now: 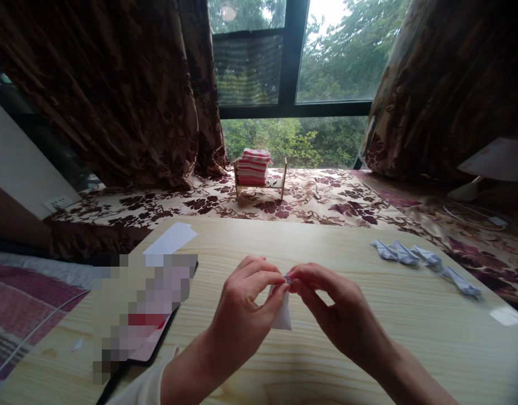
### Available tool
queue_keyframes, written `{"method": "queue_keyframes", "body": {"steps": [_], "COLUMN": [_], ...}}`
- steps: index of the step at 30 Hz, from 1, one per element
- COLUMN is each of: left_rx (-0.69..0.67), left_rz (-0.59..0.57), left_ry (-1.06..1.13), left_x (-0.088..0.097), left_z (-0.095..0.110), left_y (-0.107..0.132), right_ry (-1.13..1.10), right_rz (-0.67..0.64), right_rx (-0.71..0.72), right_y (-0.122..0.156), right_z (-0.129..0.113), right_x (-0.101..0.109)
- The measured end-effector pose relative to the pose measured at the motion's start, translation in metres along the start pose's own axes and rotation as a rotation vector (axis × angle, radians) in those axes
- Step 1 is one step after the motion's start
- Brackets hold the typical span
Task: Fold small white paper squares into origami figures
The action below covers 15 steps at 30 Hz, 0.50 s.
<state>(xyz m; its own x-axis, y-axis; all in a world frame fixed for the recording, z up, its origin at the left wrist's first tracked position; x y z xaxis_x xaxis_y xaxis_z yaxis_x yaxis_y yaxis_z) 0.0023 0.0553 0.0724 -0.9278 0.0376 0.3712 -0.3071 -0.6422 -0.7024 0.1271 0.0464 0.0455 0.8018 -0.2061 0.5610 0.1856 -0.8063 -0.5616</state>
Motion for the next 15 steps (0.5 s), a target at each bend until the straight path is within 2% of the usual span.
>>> {"method": "queue_keyframes", "body": {"steps": [7,15], "left_rx": [-0.003,-0.019], "left_rz": [-0.009,-0.024], "left_ry": [0.026,-0.025], "left_x": [-0.0024,-0.0048], "left_z": [0.0034,0.0025], "left_y": [0.0,0.0012], "right_ry": [0.107,0.161], "right_rz": [0.0,0.038], "right_rx": [0.111,0.086], "right_y": [-0.0019,-0.0009], "right_z": [-0.0095,-0.0052], "right_x": [0.0046,0.0061]}}
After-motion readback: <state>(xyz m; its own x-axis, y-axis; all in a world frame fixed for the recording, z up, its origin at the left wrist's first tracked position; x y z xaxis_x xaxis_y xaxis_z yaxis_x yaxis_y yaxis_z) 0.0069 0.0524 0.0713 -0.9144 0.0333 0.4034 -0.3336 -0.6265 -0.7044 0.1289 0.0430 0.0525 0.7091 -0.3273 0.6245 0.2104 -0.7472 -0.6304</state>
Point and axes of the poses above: each hand's wrist, its own y-axis away from the middle knuckle, its own x-axis out of the back of the hand, z = x × y, the point moved 8 cm from there along -y, towards the middle knuckle, and after that the axes turned 7 degrees about y, right-handed, at the moved point
